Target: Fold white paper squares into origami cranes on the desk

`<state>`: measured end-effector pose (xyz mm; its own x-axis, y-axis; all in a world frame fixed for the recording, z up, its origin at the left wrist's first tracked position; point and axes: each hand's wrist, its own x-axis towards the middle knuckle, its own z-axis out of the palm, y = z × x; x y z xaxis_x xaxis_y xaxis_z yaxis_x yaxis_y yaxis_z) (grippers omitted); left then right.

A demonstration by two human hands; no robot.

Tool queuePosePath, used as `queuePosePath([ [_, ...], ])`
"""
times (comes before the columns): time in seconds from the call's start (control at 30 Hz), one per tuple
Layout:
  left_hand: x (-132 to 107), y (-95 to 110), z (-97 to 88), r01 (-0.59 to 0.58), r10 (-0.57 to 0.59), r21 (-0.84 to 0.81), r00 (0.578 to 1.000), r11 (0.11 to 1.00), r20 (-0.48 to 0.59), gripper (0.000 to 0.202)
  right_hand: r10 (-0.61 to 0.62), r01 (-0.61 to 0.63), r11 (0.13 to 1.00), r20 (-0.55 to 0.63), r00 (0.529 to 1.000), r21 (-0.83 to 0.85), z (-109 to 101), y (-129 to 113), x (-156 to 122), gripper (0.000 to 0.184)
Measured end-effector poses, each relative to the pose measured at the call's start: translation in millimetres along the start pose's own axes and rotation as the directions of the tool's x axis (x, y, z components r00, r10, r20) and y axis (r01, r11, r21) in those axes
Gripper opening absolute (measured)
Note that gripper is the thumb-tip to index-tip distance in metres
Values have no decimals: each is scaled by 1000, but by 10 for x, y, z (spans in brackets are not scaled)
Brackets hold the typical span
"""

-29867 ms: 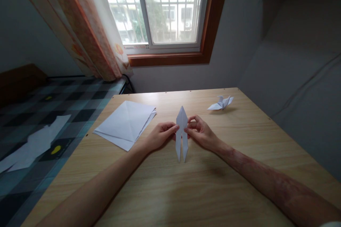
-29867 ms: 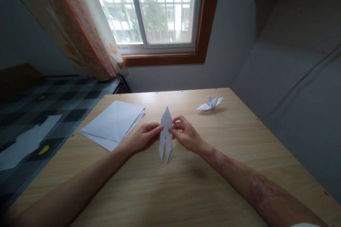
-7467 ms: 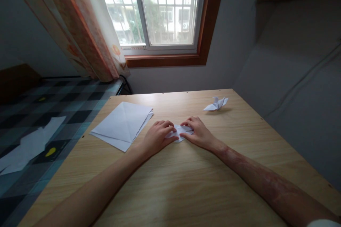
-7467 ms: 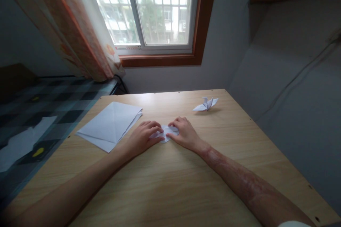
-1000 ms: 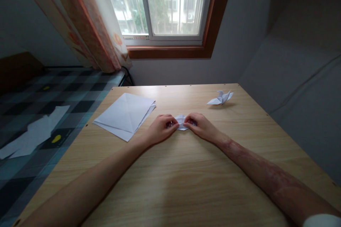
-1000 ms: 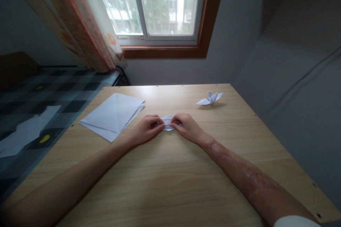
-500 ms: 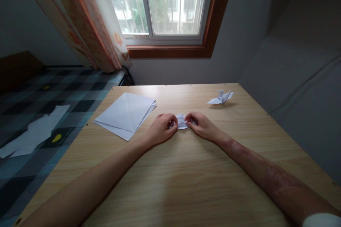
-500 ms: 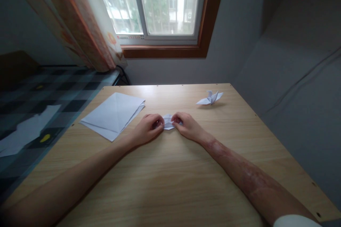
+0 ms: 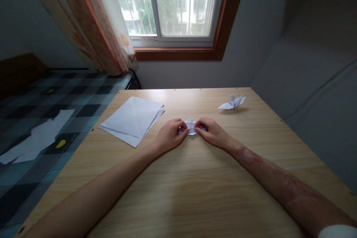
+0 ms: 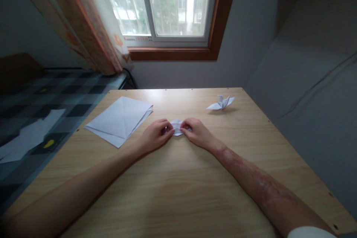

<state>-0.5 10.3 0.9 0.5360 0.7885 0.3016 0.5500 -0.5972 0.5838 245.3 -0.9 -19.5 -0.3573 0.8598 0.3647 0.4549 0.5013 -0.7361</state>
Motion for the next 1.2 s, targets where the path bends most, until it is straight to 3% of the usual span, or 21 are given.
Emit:
queuePosePath([
  [0.27, -7, 7, 9, 4, -4, 5, 1000, 1000, -13, 17, -21, 21, 1000, 0, 1000, 18, 11, 0, 6, 11],
  [0.83, -4, 25, 2, -37, 35, 214, 999, 976, 14, 16, -41, 42, 999, 15, 999, -9, 14, 11, 4, 13],
  [1.2, -6, 1, -14, -14, 14, 200, 1000, 980, 4, 16, -46, 46, 999, 23, 999, -17, 12, -5, 5, 14],
])
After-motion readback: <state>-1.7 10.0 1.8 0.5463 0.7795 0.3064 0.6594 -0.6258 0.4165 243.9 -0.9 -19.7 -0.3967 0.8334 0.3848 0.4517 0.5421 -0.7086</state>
